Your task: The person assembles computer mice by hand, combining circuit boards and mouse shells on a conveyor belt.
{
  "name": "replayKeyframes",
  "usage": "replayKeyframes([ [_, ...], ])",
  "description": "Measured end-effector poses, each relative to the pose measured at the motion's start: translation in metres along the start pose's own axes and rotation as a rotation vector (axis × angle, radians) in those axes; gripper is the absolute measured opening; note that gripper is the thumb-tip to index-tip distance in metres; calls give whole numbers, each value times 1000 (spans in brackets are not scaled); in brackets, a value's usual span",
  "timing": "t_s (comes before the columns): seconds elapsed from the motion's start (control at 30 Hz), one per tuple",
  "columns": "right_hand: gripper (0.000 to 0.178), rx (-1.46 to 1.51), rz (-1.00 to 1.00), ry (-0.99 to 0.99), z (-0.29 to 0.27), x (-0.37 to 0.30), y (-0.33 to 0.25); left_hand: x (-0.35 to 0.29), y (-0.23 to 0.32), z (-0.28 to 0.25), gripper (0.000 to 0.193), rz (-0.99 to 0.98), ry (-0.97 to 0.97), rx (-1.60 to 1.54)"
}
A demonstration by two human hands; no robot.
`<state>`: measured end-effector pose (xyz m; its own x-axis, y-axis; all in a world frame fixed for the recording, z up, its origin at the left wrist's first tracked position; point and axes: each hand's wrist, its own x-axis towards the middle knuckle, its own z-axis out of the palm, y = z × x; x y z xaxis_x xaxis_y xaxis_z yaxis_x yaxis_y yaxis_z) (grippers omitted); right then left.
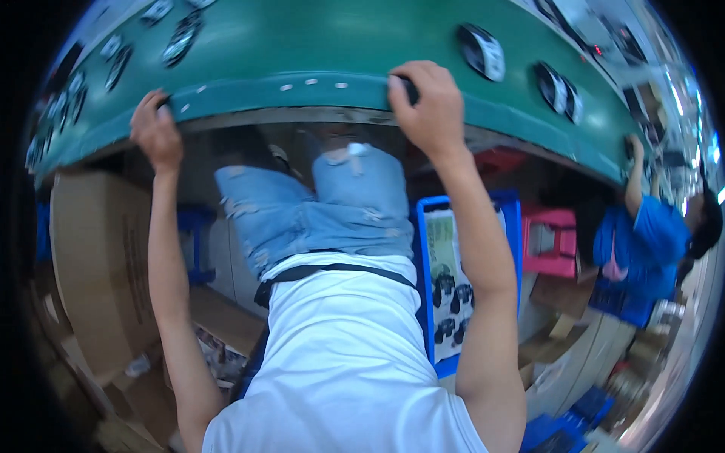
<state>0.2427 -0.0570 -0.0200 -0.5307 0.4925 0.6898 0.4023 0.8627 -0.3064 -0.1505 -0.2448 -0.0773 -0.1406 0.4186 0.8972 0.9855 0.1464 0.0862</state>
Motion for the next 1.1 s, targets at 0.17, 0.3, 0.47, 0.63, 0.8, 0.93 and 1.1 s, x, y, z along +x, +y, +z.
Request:
replayKeyframes([
  [0.17,11,-46,73,30,5,-4,20,1,16,18,28,-49,-113,-13],
  [0.3,11,47,87,50,5,-6,30,1,12,26,30,-49,-165,12],
  [0.47,13,174,69,-26,1,-4,42,-3,10,31,31,-39,-160,95],
  [0.63,16,270,64,-72,-4,-7,52,-2,11,30,35,-94,-237,98],
  [0.8,18,327,96,-104,-5,-8,53,-4,11,31,38,-129,-298,81],
  [0.93,18,330,100,-90,-6,-6,55,-1,10,34,39,-121,-304,71],
  [1.1,15,321,75,-100,0,5,51,-4,6,31,38,-162,-263,87],
])
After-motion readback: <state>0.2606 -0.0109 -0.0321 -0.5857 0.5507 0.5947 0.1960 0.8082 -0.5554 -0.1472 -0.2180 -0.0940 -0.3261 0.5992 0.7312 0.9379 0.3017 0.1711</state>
